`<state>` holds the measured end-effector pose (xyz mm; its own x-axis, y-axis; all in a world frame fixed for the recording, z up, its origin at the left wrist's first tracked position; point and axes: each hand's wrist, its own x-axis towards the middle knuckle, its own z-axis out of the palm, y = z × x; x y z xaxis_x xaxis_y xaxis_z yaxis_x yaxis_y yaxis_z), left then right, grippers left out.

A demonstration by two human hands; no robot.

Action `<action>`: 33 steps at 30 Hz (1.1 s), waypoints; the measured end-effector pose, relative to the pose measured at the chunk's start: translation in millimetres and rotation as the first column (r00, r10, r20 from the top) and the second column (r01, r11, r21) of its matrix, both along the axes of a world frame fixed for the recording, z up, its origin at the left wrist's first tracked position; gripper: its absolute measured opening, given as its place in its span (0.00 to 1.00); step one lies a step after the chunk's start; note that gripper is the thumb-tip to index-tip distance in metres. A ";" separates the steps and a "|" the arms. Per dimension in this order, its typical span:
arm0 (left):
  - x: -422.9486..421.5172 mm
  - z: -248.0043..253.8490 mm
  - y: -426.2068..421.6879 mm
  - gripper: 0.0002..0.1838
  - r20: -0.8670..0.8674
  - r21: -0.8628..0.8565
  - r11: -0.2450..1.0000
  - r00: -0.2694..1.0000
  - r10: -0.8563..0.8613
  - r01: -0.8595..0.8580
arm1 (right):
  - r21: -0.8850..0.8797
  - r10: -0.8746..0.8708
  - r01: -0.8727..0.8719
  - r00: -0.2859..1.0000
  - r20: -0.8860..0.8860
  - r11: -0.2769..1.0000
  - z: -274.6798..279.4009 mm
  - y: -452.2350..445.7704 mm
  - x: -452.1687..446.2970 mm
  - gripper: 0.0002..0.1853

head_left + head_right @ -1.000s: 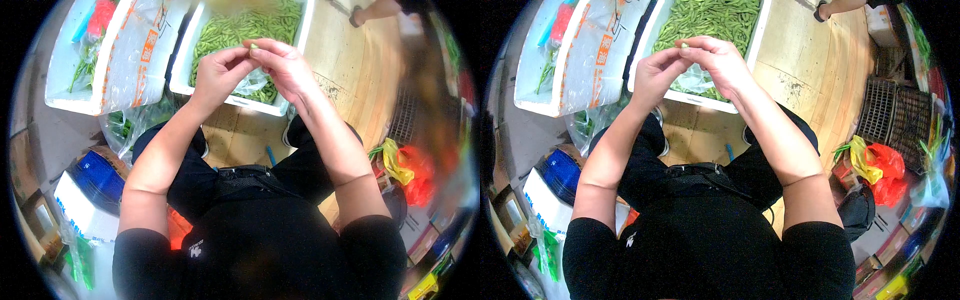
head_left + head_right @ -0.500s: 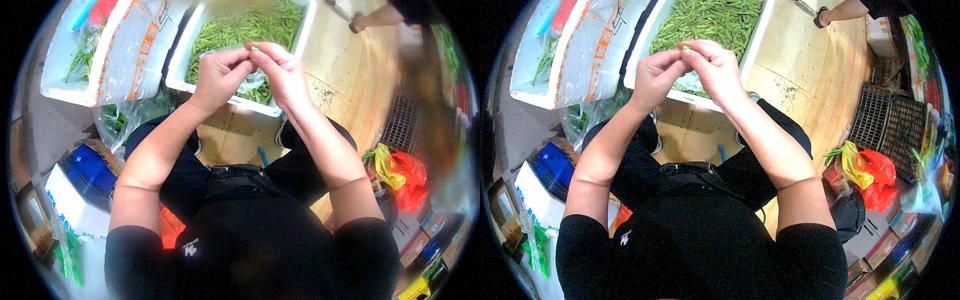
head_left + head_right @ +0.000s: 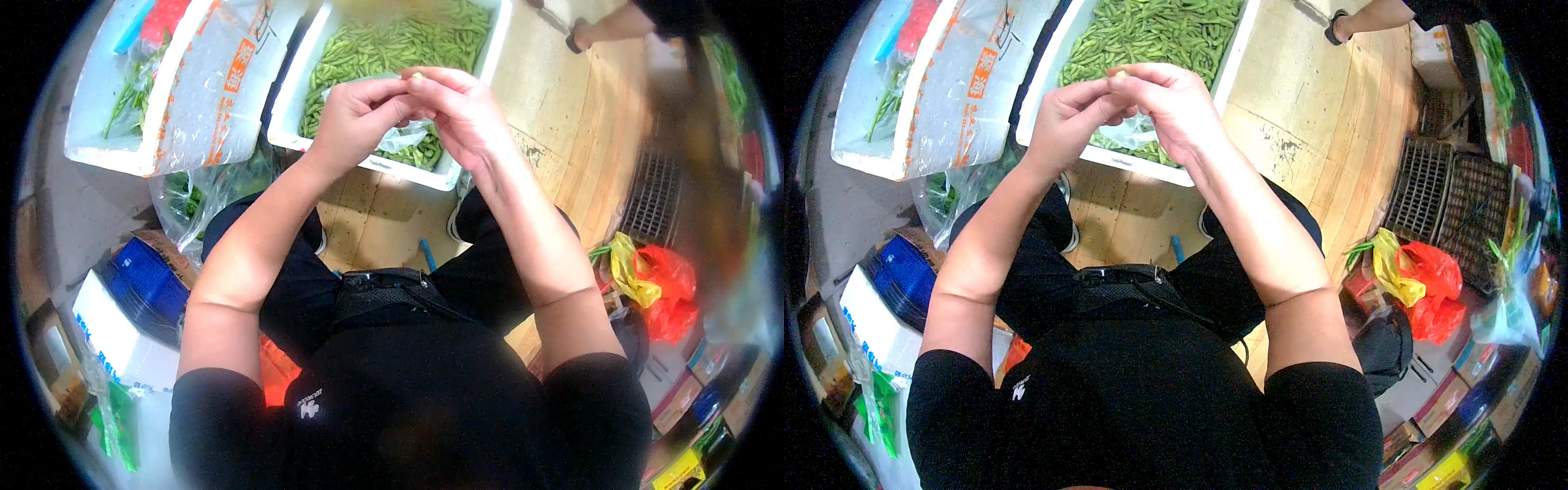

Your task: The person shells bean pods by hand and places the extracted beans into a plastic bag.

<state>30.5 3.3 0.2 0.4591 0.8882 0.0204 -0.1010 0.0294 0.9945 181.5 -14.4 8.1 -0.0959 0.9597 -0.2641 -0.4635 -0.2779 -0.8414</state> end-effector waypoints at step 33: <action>-11.2 -3.1 4.8 0.11 0.104 -0.433 0.882 0.982 -0.155 0.185 | 0.490 -0.167 -0.484 0.567 0.807 0.725 2.4 8.7 21.5 0.15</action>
<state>19.3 8.1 -2.9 0.6152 0.7211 -0.3187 -0.1182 0.4841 0.8670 202.9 -5.7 10.5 -0.3426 0.8882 0.3061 0.4330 0.4384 -0.7876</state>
